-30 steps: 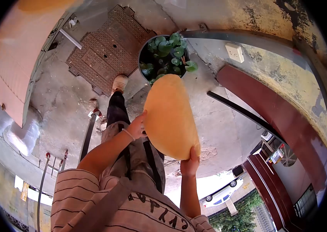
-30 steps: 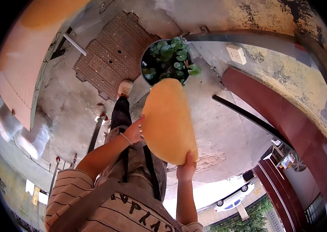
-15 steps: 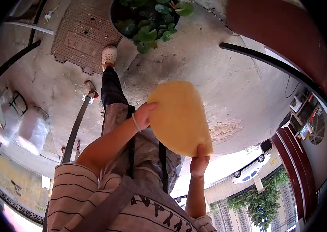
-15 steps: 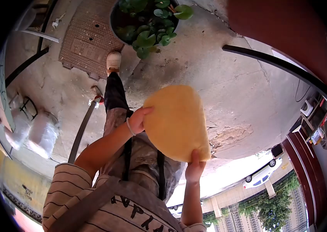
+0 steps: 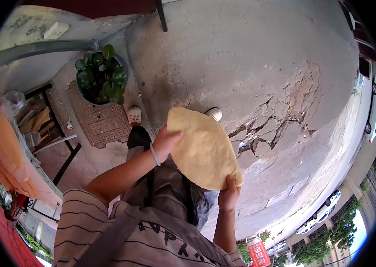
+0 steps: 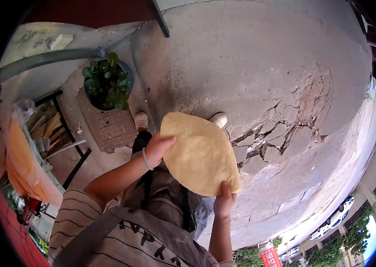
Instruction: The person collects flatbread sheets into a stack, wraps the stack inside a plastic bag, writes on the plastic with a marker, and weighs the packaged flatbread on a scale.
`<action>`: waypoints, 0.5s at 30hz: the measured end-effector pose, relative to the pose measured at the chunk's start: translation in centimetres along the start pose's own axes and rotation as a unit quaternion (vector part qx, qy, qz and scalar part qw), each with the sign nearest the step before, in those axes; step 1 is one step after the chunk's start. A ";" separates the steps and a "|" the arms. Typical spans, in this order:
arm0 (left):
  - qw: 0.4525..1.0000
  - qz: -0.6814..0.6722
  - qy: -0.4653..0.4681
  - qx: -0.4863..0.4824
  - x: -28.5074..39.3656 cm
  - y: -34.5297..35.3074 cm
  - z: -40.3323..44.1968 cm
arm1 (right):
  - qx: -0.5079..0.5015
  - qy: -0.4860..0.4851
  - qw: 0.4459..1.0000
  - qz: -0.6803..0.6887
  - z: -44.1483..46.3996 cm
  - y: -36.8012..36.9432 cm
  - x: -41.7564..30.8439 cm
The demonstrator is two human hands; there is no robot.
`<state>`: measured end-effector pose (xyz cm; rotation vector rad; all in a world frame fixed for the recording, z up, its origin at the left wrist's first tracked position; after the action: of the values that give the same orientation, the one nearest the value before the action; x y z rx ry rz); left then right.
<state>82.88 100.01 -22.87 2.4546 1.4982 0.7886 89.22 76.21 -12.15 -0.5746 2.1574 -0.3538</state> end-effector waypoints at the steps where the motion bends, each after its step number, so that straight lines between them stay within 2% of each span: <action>1: 0.999 0.052 0.013 -0.003 1.0 1.8 -0.4 | 0.020 0.016 0.999 0.042 0.0 -0.9 -0.1; 3: 0.985 0.160 0.054 -0.017 4.1 6.0 -2.0 | 0.047 0.058 0.982 0.176 0.0 -2.5 -1.1; 5: 0.969 0.221 0.105 -0.022 7.0 10.5 -3.6 | 0.038 0.106 0.922 0.369 0.8 -3.3 -4.0; 8: 0.971 0.196 0.132 -0.029 8.9 16.2 -5.9 | 0.004 0.128 0.875 0.466 3.2 -6.4 -3.6; 11: 0.953 0.236 0.188 -0.036 9.6 22.8 -9.1 | -0.032 0.164 0.828 0.535 5.5 -11.4 -8.6; 14: 0.944 0.251 0.213 -0.010 9.8 28.7 -12.1 | -0.095 0.166 0.824 0.533 8.8 -16.8 -12.3; 15: 0.944 0.244 0.224 -0.016 10.4 30.7 -12.7 | -0.116 0.171 0.807 0.554 9.6 -18.4 -14.2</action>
<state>103.99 92.42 3.71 2.7850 0.9544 1.5315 109.56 67.34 -0.25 0.7283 2.4886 0.4982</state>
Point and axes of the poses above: each hand's wrist, its own z-axis towards the middle knuckle, its own y-axis out of the palm, x = y × z, the point moved 1 cm from there along z, towards the middle knuckle, and after that the axes turned 4 degrees about x, right-handed, at the moved point
